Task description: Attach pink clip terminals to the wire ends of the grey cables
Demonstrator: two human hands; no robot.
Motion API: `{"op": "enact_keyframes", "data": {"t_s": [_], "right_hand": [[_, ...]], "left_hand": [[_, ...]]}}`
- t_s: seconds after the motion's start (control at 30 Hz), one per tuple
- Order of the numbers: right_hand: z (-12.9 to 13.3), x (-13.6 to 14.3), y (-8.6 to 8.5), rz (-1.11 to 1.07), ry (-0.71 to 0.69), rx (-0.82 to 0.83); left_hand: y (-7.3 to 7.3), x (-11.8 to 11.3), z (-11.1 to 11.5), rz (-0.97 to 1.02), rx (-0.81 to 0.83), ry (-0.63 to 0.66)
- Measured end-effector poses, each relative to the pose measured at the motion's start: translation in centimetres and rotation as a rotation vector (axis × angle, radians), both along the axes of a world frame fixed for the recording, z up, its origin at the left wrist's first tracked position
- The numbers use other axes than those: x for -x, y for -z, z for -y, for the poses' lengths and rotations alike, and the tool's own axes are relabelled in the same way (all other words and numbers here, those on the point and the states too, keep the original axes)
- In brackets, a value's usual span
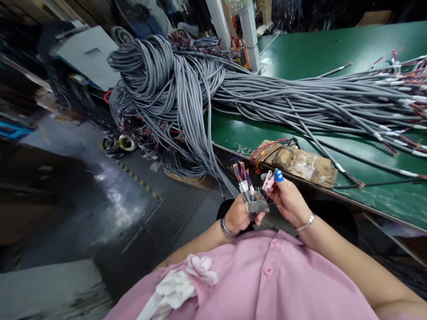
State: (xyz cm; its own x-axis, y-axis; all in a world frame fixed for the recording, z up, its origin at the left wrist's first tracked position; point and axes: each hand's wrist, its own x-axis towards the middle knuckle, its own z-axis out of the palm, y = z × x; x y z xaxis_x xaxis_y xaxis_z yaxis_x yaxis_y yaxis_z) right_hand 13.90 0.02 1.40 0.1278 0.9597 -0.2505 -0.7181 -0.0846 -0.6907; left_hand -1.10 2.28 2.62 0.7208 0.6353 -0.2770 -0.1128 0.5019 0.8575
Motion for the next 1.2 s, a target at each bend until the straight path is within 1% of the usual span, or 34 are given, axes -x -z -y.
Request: {"op": "enact_keyframes", "data": {"t_s": [0.13, 0.37, 0.43, 0.6, 0.7, 0.77, 0.9, 0.97, 1.07, 1.2], "right_hand": [[0.2, 0.0, 0.0, -0.065, -0.06, 0.031], [0.7, -0.8, -0.4, -0.141, -0.191, 0.055], [0.9, -0.8, -0.7, -0.108, -0.181, 0.049], [1.1, -0.6, -1.3, 0.086, -0.093, 0.017], [1.3, -0.5, -1.3, 0.134, -0.079, 0.004], [1.3, -0.5, -1.0, 0.155, -0.062, 0.004], [1.2, -0.7, -0.4, 0.262, -0.019, -0.014], [1.0, -0.8, -0.2, 0.249, -0.044, -0.018], [0.4, -0.9, -0.1, 0.128, -0.098, 0.01], [-0.1, -0.8, 0.1, 0.046, -0.047, 0.042]], "left_hand": [[0.0, 0.2, 0.2, 0.018, 0.001, -0.036], [-1.0, 1.0, 1.3, -0.026, -0.048, -0.07], [-1.2, 1.1, 1.6, -0.03, -0.08, -0.107], [-1.4, 0.6, 2.2, -0.044, -0.137, -0.206], [-1.6, 0.4, 2.2, -0.071, -0.169, -0.207], [-1.7, 0.3, 2.2, -0.088, -0.183, -0.194], [-1.8, 0.1, 2.1, -0.091, -0.181, -0.193], [-1.7, 0.0, 2.0, -0.089, -0.178, -0.198], [-1.4, -0.2, 1.9, -0.098, -0.186, -0.193], [-1.1, -0.5, 1.8, -0.112, -0.171, -0.2]]}}
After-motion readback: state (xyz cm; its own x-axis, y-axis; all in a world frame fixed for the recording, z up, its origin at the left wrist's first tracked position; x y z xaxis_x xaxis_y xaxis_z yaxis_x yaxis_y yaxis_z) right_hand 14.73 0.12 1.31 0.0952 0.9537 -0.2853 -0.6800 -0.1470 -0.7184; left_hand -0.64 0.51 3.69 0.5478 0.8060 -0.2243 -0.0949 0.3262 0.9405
